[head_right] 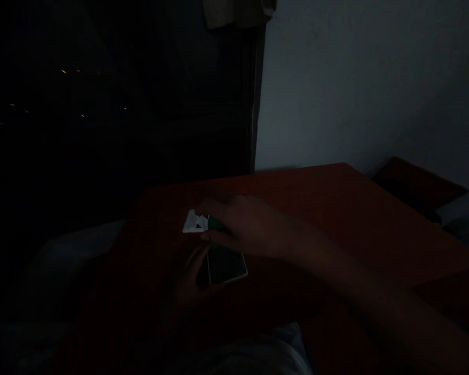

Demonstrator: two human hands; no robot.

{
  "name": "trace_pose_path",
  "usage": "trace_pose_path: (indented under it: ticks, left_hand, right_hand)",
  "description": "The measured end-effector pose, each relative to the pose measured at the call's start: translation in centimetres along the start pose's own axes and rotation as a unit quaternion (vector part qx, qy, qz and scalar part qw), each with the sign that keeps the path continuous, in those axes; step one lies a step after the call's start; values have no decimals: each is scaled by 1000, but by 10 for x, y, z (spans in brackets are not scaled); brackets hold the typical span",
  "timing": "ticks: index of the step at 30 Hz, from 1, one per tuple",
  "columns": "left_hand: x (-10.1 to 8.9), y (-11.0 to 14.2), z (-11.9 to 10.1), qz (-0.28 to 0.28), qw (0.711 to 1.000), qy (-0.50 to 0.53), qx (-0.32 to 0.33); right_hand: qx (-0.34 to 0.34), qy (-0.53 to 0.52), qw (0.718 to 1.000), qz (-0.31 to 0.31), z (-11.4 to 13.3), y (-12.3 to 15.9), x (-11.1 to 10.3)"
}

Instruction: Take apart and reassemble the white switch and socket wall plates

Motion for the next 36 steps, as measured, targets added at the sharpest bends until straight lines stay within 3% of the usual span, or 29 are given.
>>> trace_pose_path:
  ticks: [4, 9, 14, 22, 27, 36]
  left_hand:
    - [0, 0, 0, 1, 1000, -2, 15]
    - [-4, 2, 1, 13, 1000, -1, 16]
    - [-22, -1, -19, 6, 999, -37, 39]
    - [-26, -20, -48, 90, 981, -145, 88]
    - [-27, -29, -49, 112, 982, -126, 81]
    - [-28, -33, -49, 112, 981, -133, 91]
  right_hand:
    - [-9, -98, 994, -39, -9, 13, -1]
    - [91, -166, 972, -138, -44, 49, -1]
    - [199, -188, 936, -219, -78, 100, 7]
    - [306, -174, 883, -312, -99, 172, 20]
    - [331, -169, 861, -347, -95, 185, 21]
    - [345, -182, 855, -342, -94, 188, 29]
Point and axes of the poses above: each hand's wrist, its own y-axis away from the middle knuckle, its own x-axis out of the palm, z = x × y, the point moved 8 cm from there along -y, towards the middle knuckle, and after that the axes turned 5 degrees about -x, right-handed, at the moved point
